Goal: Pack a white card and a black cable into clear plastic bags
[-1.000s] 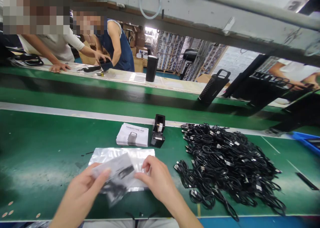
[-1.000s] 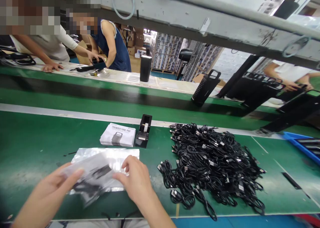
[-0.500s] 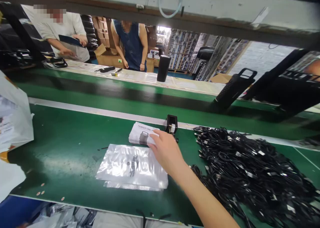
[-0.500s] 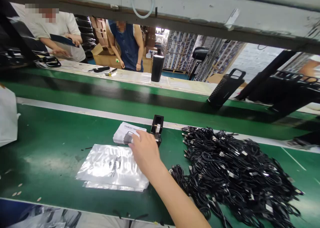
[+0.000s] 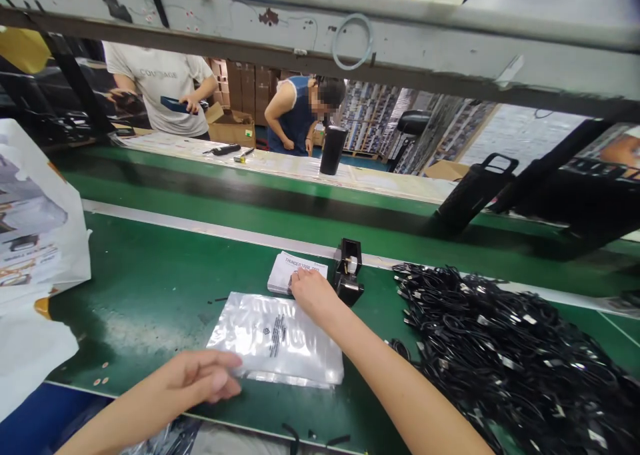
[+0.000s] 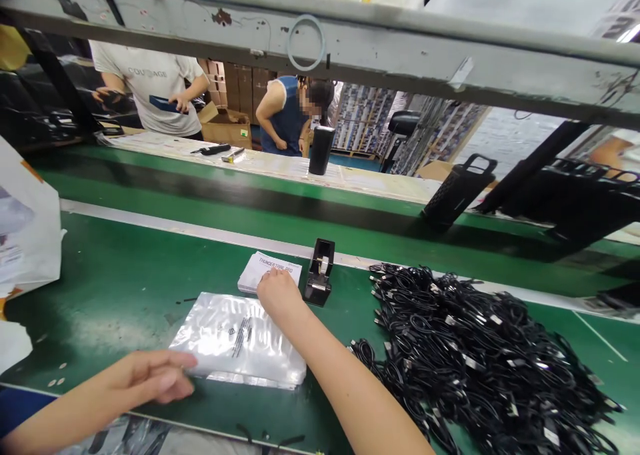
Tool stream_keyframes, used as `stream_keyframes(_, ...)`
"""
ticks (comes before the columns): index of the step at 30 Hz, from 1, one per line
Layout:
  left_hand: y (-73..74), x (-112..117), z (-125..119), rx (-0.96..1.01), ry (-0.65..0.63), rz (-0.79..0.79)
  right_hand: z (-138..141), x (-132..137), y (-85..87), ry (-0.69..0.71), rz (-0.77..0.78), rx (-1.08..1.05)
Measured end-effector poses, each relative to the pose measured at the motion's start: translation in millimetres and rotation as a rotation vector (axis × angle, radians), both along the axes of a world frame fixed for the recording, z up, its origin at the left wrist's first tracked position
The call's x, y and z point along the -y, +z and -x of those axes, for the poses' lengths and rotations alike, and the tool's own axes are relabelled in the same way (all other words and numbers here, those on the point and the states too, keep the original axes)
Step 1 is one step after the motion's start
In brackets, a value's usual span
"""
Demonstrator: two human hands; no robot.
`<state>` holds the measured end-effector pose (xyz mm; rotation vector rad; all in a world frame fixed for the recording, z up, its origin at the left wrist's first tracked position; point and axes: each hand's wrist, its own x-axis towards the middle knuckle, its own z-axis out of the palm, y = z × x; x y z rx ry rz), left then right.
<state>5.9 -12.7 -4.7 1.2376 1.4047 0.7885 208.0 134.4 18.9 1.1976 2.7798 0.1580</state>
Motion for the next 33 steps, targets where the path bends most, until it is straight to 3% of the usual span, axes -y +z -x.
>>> stream_keyframes(1,4.1,-13,-4,0.077,-0.159,0.150,0,-1,1.2,0.005,0.007,0.012)
stream_keyframes(5,6.0,-43,-25,0.182,-0.172,0.188,0,-3,1.1,-0.024,0.004,0.038)
stream_keyframes(11,-10.7,-40,-45,0.100,-0.164,0.083,1,-3,-2.0,-0.019,-0.018,0.048)
stream_keyframes(21,-10.9,-40,-43,0.179,-0.110,0.101,10,0,-15.5,0.007,-0.102,0.002)
stream_keyframes(24,-5.8,-41,-44,0.249,-0.033,0.151,11,4,-14.1,-0.024,-0.151,-0.049)
stream_keyframes(27,2.2,-46,-46,0.480,0.119,0.235,8,12,-12.6,-0.047,-0.194,-0.123)
stream_keyframes(30,8.2,-52,-48,0.679,0.177,0.246,2,33,-19.5,0.117,-0.248,-0.267)
stream_keyframes(32,10.6,-53,-50,0.678,0.175,0.190,-6,51,-27.0,0.327,-0.334,-0.561)
stream_keyframes(33,11.7,-53,-52,0.664,0.176,0.164,-13,59,-30.2,0.299,-0.337,-0.702)
